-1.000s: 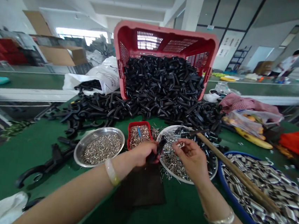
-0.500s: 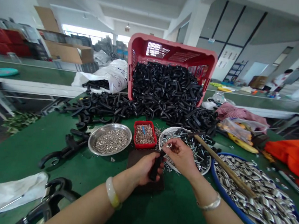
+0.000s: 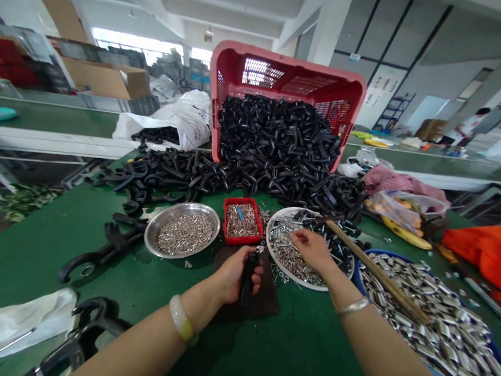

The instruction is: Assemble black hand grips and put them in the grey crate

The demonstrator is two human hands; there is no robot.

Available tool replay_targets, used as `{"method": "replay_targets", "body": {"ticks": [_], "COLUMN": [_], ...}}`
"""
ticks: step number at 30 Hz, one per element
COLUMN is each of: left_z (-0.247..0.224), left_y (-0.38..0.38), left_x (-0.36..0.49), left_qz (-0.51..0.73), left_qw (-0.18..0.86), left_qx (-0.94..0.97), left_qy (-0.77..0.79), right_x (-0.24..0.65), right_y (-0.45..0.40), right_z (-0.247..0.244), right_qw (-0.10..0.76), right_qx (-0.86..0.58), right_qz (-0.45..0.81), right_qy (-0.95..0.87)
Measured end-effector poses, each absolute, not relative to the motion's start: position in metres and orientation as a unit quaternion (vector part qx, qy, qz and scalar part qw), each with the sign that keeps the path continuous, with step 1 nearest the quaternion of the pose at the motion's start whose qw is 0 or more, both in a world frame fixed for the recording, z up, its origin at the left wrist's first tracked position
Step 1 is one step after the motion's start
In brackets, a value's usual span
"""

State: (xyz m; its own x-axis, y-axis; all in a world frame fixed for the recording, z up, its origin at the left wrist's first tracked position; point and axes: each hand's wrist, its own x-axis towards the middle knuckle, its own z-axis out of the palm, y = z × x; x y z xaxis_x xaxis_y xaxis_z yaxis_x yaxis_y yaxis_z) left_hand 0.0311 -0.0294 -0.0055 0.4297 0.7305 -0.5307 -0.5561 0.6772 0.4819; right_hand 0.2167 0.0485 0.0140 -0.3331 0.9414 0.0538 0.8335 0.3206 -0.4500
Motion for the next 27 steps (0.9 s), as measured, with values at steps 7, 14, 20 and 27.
{"method": "replay_targets", "body": {"ticks": [7, 14, 20, 27], "left_z": [-0.024, -0.027, -0.029, -0.024], "left_y": [-0.014, -0.017, -0.018, -0.023], "left_x": [0.025, 0.027, 0.029, 0.033], "left_qz": [0.427, 0.422, 0.424, 0.423], "left_qw": [0.847, 0.851, 0.850, 0.840], "left_qx": [-0.021, 0.009, 0.028, 0.044], "left_qy": [0.316, 0.312, 0.310, 0.337], "right_x": [0.224, 0.224, 0.221, 0.228], "right_y": [0.062, 0.056, 0.054, 0.058], "right_z": [0.005, 0.003, 0.003, 0.002], "right_qw": [0.024, -0.004, -0.046, 0.042], "right_qx": [-0.476, -0.410, -0.410, -0.432], "right_qz": [0.057, 0.040, 0.011, 0.050], "right_qy": [-0.877, -0.911, -0.911, -0.900]}}
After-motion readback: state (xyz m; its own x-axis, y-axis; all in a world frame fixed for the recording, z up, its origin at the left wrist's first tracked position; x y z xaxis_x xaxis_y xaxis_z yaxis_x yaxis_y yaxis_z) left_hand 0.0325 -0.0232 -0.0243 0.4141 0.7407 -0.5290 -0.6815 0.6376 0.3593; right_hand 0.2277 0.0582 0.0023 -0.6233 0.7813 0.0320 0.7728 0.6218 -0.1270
